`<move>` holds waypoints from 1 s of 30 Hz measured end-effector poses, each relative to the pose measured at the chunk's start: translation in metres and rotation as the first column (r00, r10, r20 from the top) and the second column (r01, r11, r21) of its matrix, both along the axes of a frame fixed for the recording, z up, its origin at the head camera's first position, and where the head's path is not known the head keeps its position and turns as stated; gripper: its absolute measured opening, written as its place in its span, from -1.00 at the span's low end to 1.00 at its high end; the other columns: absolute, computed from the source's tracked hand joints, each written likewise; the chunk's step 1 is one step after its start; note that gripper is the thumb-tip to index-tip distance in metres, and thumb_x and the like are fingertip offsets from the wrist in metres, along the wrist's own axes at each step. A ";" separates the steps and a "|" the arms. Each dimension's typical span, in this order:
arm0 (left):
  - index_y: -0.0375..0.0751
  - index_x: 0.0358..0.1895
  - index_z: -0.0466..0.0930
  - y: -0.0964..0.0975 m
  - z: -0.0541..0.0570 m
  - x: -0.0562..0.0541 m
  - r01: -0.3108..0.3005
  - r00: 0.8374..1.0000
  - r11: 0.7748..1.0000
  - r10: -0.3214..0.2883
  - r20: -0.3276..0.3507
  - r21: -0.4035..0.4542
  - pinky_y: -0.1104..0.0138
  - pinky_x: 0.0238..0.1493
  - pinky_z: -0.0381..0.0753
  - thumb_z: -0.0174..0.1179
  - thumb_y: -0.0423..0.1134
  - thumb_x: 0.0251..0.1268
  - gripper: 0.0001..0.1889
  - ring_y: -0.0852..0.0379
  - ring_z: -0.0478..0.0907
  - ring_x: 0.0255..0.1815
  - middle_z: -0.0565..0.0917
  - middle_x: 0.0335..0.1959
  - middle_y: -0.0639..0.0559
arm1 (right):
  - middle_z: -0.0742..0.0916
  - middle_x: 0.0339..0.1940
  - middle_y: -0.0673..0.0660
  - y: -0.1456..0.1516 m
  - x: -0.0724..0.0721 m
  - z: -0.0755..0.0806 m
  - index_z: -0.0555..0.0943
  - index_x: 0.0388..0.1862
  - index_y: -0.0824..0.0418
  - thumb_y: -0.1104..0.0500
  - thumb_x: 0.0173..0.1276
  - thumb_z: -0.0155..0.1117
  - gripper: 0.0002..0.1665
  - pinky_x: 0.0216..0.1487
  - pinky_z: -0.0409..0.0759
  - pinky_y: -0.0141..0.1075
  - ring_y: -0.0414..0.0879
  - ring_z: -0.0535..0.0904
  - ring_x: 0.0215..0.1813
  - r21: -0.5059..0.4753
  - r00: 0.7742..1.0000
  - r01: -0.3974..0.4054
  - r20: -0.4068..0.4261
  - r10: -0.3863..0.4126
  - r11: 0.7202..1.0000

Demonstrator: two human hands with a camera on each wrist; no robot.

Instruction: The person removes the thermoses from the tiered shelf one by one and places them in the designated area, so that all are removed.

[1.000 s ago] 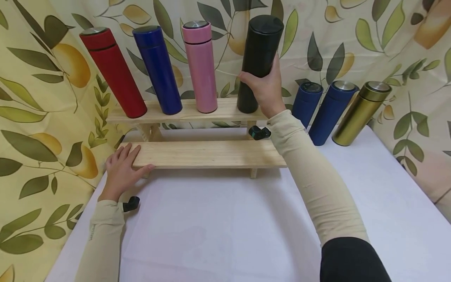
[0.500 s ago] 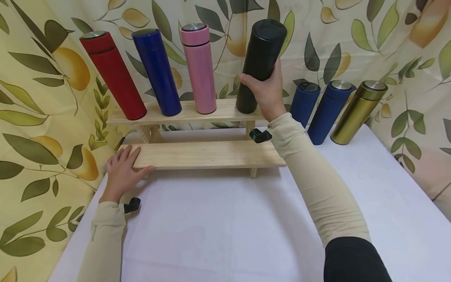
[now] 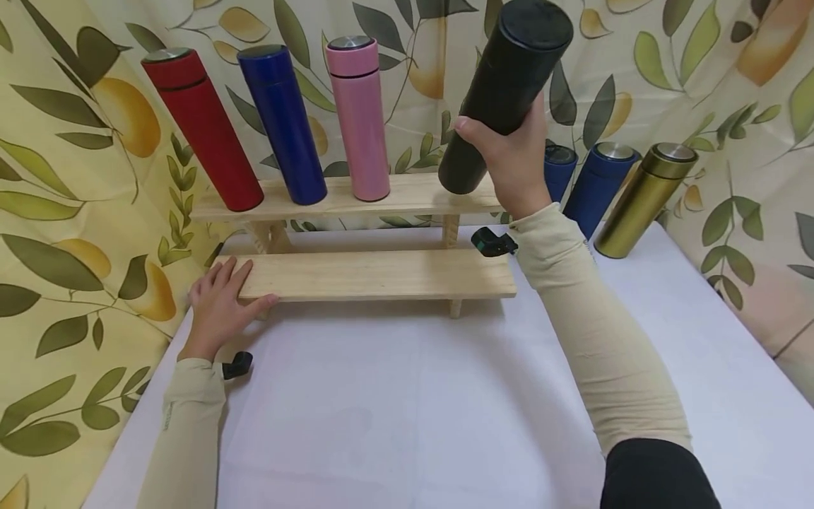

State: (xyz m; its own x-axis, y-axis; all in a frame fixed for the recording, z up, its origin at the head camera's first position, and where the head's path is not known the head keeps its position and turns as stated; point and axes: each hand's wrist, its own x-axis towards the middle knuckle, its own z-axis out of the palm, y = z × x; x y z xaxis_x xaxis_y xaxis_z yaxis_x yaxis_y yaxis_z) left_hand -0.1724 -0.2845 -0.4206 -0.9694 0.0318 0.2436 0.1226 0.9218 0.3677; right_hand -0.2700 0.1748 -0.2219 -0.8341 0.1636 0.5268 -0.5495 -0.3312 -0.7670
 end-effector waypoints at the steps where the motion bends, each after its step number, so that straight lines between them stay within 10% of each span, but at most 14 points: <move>1: -0.30 0.65 0.26 0.000 0.001 -0.001 0.000 1.000 1.000 0.000 -0.003 0.001 -0.37 0.52 -0.27 0.26 0.45 0.34 0.07 -0.44 -0.08 0.66 0.11 0.68 -0.42 | 0.58 0.22 0.20 0.002 0.002 0.001 0.43 0.37 0.15 0.55 0.10 0.51 -0.13 0.37 0.53 0.00 0.08 0.54 0.25 -0.009 1.000 0.001 -0.004 -0.001 1.000; 30: -0.31 0.65 0.27 0.000 0.000 -0.002 0.004 1.000 1.000 -0.004 -0.005 0.004 -0.37 0.52 -0.28 0.26 0.47 0.32 0.09 -0.44 -0.07 0.66 0.12 0.68 -0.43 | 0.52 0.28 0.21 0.078 0.043 -0.025 0.39 0.44 0.12 0.61 0.26 0.42 -0.14 0.33 0.54 -0.10 0.11 0.55 0.22 -0.020 0.994 0.063 0.086 -0.061 0.998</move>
State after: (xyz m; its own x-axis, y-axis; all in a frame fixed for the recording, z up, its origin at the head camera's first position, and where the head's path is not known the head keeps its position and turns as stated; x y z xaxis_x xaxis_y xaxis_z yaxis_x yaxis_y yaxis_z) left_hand -0.1739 -0.2849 -0.4202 -0.9681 0.0343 0.2483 0.1278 0.9198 0.3711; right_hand -0.2270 0.2528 -0.2471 -0.8635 0.2273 0.4502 -0.5027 -0.3168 -0.8044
